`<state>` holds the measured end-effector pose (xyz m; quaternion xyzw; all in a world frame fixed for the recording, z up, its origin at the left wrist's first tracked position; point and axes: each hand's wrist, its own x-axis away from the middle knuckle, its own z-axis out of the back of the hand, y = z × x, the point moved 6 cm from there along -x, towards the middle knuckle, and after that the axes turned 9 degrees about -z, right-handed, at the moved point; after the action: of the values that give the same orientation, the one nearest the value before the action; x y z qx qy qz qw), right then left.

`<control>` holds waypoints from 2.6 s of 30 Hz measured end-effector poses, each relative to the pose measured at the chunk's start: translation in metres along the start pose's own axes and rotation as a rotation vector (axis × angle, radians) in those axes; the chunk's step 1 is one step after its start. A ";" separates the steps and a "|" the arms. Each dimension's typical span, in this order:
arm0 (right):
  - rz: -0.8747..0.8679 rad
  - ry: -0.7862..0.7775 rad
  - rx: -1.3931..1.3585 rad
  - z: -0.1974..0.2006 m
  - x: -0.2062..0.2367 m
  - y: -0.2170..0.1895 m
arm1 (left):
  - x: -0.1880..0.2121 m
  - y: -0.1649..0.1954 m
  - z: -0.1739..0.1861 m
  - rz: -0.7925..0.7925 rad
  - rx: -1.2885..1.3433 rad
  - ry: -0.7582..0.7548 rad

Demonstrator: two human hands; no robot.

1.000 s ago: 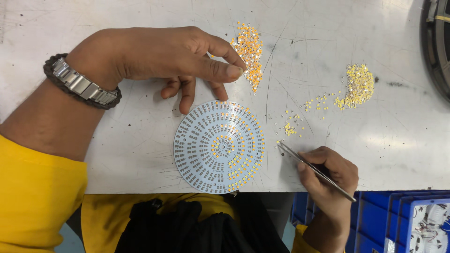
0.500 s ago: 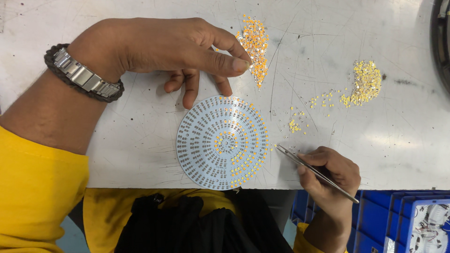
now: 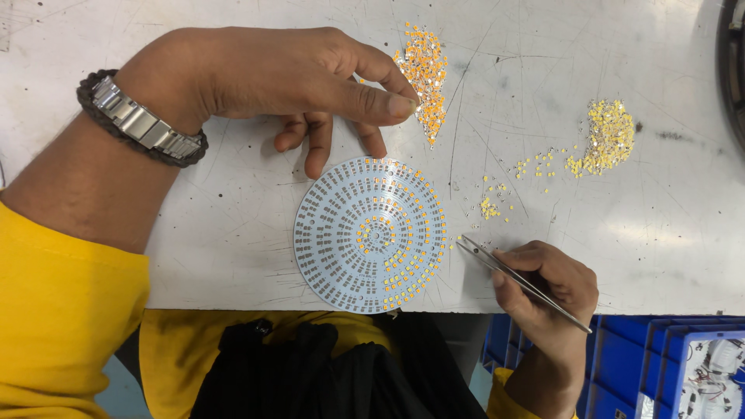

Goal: The person uses tweezers to pick small yellow LED components from a pile and place them into designated spots on a circular LED board. The hands repeatedly pick, orient, and place the LEDs one by one across the board's surface.

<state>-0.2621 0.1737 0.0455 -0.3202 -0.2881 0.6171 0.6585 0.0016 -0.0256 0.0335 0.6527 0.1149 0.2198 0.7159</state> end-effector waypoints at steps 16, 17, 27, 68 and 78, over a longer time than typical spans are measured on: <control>0.004 -0.006 -0.025 -0.004 0.001 -0.005 | 0.001 0.002 0.001 0.056 -0.041 0.019; 0.033 -0.042 -0.068 -0.010 0.001 -0.009 | 0.001 0.003 0.000 0.058 -0.038 0.018; 0.052 -0.187 -0.010 -0.039 -0.014 -0.031 | 0.001 0.005 0.000 0.037 -0.031 0.028; -0.159 0.260 0.002 0.033 0.010 0.034 | 0.000 0.004 0.000 0.096 0.028 0.003; -0.151 0.275 0.038 0.035 0.011 0.038 | -0.001 0.003 0.000 0.094 0.020 0.017</control>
<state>-0.3120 0.1886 0.0379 -0.3665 -0.2069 0.5216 0.7421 0.0004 -0.0259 0.0363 0.6627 0.0925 0.2578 0.6970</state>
